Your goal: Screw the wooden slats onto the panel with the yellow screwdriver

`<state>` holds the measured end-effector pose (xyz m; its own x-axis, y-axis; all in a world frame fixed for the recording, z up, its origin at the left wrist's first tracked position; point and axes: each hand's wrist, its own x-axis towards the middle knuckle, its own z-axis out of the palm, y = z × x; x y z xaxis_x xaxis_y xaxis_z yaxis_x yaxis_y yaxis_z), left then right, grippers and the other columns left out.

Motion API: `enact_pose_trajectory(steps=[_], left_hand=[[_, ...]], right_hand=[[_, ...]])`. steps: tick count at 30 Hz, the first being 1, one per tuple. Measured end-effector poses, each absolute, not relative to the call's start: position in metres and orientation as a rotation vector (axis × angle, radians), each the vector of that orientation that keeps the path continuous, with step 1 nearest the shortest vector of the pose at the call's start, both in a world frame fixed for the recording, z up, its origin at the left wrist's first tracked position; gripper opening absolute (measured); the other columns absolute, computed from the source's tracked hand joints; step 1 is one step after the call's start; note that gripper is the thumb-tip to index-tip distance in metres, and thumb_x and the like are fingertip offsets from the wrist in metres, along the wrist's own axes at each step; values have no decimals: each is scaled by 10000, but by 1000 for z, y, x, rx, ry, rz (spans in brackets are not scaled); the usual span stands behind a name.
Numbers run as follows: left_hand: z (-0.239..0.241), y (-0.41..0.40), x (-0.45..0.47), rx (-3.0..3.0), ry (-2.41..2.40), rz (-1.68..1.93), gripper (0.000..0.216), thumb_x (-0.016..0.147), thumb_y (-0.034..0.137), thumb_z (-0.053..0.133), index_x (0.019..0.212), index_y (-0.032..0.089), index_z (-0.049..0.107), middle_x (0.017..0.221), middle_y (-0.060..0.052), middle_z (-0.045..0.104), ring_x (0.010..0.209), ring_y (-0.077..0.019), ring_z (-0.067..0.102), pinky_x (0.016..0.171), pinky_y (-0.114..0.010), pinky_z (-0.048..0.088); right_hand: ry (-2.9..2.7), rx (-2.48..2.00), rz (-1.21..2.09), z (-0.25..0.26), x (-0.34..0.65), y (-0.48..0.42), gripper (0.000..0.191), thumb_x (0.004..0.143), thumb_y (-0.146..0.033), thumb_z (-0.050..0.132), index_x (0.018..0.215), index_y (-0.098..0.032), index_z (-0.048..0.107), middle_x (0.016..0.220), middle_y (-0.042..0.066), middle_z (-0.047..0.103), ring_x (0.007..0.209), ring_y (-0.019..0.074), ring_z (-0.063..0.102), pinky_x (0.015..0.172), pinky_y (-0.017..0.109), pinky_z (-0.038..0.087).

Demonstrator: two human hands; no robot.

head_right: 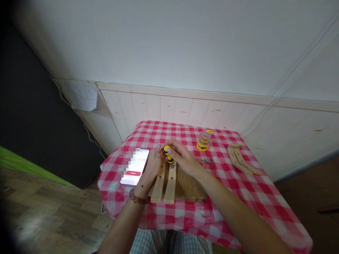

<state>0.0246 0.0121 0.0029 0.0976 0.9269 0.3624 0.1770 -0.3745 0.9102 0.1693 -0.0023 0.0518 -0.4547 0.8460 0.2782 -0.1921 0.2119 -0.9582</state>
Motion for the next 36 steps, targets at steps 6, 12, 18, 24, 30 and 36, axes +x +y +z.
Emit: enact_pose_trajectory(steps=[6,12,18,24,30,36], left_hand=[[14,5,23,1691,1078,1316,505,1048,329,298,625,219,549,618,-30,614,608,-195,573,583,-293,420],[12,6,25,1689,1125,1329,511,1054,337,283,613,222,515,578,-19,569,597,-189,555,584,-290,407],[12,6,25,1686,1140,1320,486,1045,294,307,600,219,491,592,-20,591,603,-183,562,570,-279,394],[13,6,25,1679,1133,1334,473,1040,288,310,627,219,530,598,-19,597,592,-182,560,571,-277,404],[10,7,25,1689,1136,1353,453,1031,309,318,649,213,540,618,-26,608,638,-196,578,599,-286,428],[9,7,23,1712,1148,1349,395,1015,284,357,721,200,606,662,-33,637,649,-202,581,600,-292,421]], right_hand=[[-1599,-568,1371,52,171,-4,211,921,-435,681,987,-257,590,937,-2,614,821,129,590,774,281,482],[-1602,-608,1330,48,170,-6,255,953,-506,601,1076,-283,593,932,-5,564,837,146,546,794,297,469],[-1521,-609,1511,53,163,-9,495,961,-652,427,1154,-253,647,999,61,631,999,225,593,892,384,487],[-1494,-652,1458,55,165,-8,404,916,-624,570,1042,-253,668,993,57,654,959,221,609,907,393,494],[-1567,-688,1295,52,174,-5,317,899,-550,649,1031,-262,666,1084,53,656,1080,220,607,992,395,469],[-1555,-630,1312,54,171,-6,240,896,-460,695,945,-267,563,1171,51,650,1056,189,633,981,393,479]])
